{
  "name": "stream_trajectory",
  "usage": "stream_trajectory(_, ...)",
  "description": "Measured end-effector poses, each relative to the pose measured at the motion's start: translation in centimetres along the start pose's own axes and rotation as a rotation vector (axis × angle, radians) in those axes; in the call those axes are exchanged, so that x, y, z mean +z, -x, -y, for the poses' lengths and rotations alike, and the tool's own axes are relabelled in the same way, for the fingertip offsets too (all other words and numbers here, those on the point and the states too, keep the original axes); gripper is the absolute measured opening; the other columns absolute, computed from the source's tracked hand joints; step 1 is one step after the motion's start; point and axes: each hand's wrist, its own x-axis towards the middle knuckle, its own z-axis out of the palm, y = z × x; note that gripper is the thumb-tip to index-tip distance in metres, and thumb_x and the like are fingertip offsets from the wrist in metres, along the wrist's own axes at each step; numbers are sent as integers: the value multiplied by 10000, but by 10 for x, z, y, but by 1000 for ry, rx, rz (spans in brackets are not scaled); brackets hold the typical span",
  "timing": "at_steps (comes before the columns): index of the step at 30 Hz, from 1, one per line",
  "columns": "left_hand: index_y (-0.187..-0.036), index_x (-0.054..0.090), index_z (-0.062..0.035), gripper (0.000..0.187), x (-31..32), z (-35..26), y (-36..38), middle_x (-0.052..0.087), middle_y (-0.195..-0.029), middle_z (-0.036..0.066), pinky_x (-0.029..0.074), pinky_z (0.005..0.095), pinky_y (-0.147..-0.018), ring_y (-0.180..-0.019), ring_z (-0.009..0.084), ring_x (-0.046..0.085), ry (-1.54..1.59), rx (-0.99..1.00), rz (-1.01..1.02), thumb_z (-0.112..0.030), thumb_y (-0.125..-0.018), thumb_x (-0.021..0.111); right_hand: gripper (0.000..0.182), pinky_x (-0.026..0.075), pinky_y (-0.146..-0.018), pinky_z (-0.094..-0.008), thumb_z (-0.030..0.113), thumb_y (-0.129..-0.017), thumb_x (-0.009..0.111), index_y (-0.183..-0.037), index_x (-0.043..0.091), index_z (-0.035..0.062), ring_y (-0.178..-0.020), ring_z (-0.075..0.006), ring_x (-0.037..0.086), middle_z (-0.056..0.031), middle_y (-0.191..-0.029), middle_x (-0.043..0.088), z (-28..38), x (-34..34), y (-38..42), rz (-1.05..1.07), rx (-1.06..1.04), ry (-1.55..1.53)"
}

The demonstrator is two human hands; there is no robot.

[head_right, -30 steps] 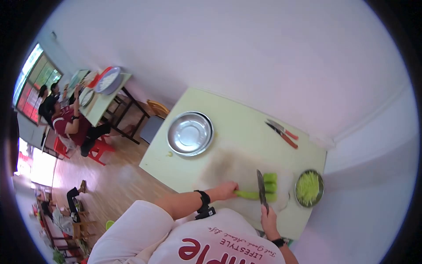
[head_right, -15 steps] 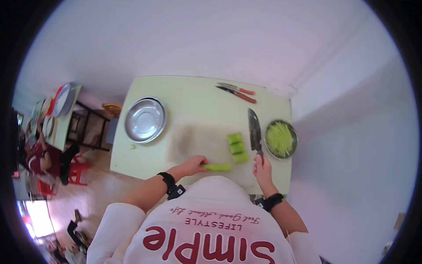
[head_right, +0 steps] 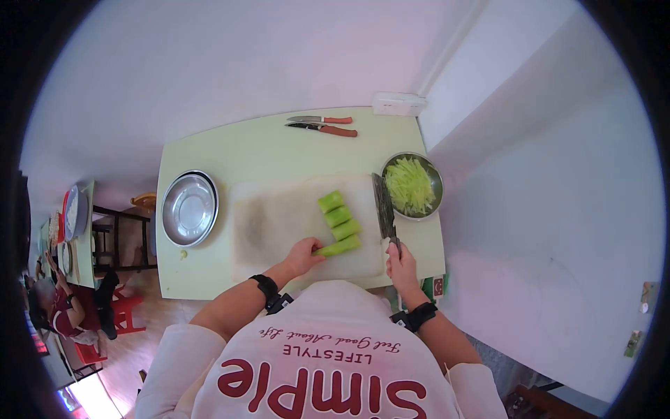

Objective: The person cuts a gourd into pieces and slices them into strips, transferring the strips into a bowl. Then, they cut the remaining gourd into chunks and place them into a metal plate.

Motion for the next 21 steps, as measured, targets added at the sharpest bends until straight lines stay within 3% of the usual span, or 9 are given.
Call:
stream_trajectory(3, -936, 593, -18, 312, 4, 3, 2, 614, -902, 158, 482, 380, -771, -853, 302, 591, -30, 18, -93, -134, -700, 762, 314, 319, -388, -203, 366, -986, 469, -884, 509, 73, -425, -42, 378, 30, -578, 424, -4, -2, -2, 21, 9, 21)
stream_trajectory(14, -931, 567, -34, 297, 4, -6, 5, 583, -923, 155, 466, 411, -792, -906, 343, 562, -30, 58, -185, -110, -699, 738, 307, 325, -393, -205, 358, -991, 457, -909, 515, 69, -439, -49, 374, 24, -588, 424, 9, 18, -6, 162, 5, 131)
stream_trajectory(16, -936, 563, -31, 303, 8, -7, 5, 580, -928, 158, 463, 413, -795, -915, 345, 558, -20, 70, -237, -104, -698, 735, 277, 359, -437, -212, 318, -971, 521, -905, 543, 50, -491, -46, 432, 25, -607, 463, 15, 23, -3, 196, 58, 73)
stream_trajectory(20, -946, 534, -39, 324, 15, -10, 5, 552, -948, 143, 464, 409, -793, -925, 339, 542, -112, 60, -355, -92, -694, 730, 286, 354, -439, -214, 318, -967, 529, -901, 540, 40, -494, -39, 430, 26, -615, 468, 9, 39, 2, 218, 73, 106)
stream_trajectory(21, -946, 534, -39, 324, 15, -10, 8, 552, -948, 143, 464, 409, -793, -925, 339, 542, -105, 48, -346, -92, -694, 730, 292, 372, -457, -246, 312, -963, 534, -902, 536, 26, -498, -78, 453, -8, -611, 478, 6, 44, 6, 224, 53, 168)
